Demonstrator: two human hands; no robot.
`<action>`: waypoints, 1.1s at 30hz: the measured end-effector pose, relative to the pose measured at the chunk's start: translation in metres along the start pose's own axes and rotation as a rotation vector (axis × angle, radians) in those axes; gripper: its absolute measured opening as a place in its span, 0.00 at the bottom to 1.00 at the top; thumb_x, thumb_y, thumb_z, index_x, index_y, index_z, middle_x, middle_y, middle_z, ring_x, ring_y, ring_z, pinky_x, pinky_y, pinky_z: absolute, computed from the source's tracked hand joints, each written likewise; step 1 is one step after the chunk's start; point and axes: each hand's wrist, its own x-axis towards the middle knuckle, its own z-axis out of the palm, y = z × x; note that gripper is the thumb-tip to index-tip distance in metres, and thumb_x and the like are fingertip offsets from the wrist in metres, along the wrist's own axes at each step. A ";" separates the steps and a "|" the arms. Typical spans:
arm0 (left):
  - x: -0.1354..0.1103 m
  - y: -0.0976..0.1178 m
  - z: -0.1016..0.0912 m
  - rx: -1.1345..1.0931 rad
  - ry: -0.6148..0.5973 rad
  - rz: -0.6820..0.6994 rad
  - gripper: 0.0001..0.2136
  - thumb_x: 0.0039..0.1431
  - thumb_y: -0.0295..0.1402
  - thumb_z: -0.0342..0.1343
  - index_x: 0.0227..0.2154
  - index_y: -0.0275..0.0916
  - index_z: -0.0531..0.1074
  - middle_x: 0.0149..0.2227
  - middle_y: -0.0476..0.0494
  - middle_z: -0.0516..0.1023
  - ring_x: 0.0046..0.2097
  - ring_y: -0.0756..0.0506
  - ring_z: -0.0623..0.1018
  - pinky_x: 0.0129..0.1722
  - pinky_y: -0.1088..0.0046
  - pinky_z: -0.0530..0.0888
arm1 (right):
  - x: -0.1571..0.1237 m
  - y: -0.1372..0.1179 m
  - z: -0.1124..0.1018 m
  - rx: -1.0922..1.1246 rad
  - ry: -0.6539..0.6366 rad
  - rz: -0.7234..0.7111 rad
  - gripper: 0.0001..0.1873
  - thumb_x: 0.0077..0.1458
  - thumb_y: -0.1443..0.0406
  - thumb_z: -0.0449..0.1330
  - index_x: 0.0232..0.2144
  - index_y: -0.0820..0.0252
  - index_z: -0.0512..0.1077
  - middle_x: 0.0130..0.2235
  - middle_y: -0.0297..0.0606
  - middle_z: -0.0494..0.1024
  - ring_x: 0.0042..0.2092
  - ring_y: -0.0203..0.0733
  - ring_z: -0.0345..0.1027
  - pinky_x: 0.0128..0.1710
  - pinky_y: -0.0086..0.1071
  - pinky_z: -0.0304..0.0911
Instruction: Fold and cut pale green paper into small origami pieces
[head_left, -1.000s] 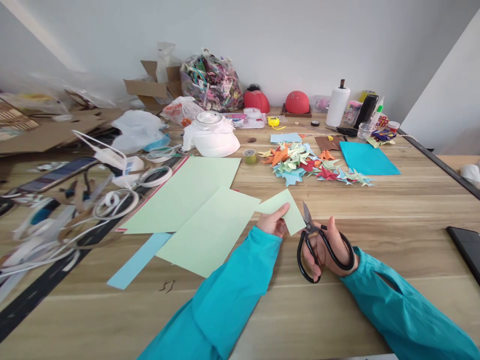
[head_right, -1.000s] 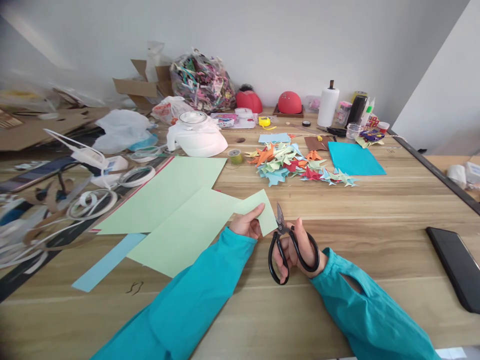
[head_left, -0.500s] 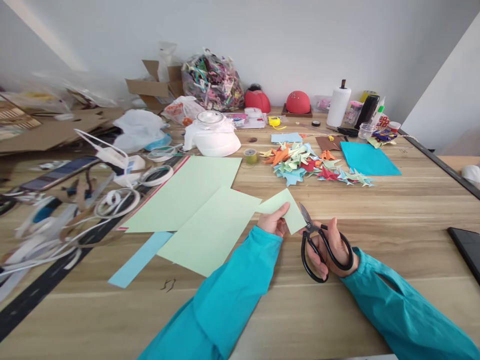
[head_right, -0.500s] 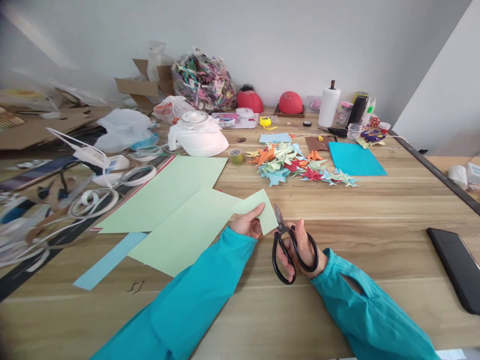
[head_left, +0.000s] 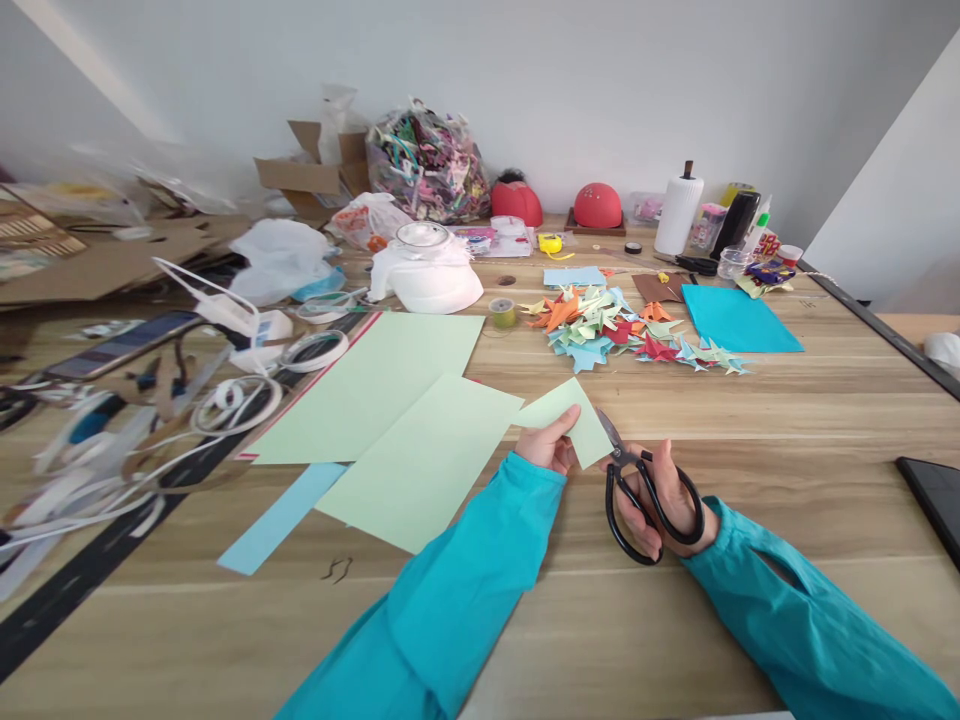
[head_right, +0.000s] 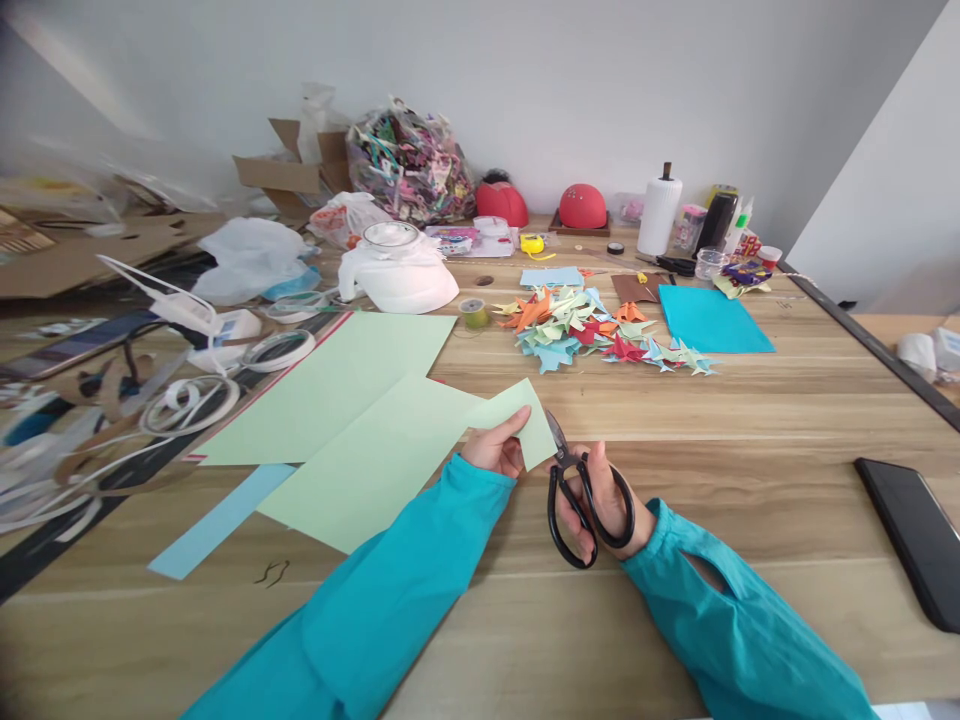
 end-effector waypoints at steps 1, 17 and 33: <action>0.000 0.000 0.000 0.001 0.003 0.001 0.11 0.43 0.26 0.63 0.33 0.37 0.74 0.33 0.44 0.80 0.31 0.47 0.79 0.25 0.76 0.76 | 0.000 0.000 0.000 -0.001 0.000 -0.005 0.46 0.39 0.32 0.42 0.45 0.65 0.59 0.11 0.24 0.62 0.07 0.30 0.49 0.04 0.24 0.50; 0.000 0.000 0.002 -0.027 0.020 0.022 0.12 0.41 0.25 0.63 0.32 0.36 0.73 0.30 0.46 0.79 0.27 0.49 0.78 0.23 0.78 0.75 | 0.000 0.003 -0.004 -0.006 -0.023 -0.032 0.44 0.44 0.35 0.42 0.47 0.66 0.61 0.11 0.23 0.61 0.07 0.29 0.48 0.04 0.22 0.48; -0.003 0.001 0.003 -0.032 0.014 0.045 0.15 0.41 0.25 0.63 0.36 0.38 0.73 0.31 0.47 0.79 0.29 0.48 0.78 0.26 0.77 0.76 | 0.000 0.004 -0.004 -0.040 -0.012 -0.043 0.42 0.45 0.36 0.43 0.44 0.67 0.63 0.10 0.22 0.60 0.06 0.28 0.46 0.03 0.22 0.46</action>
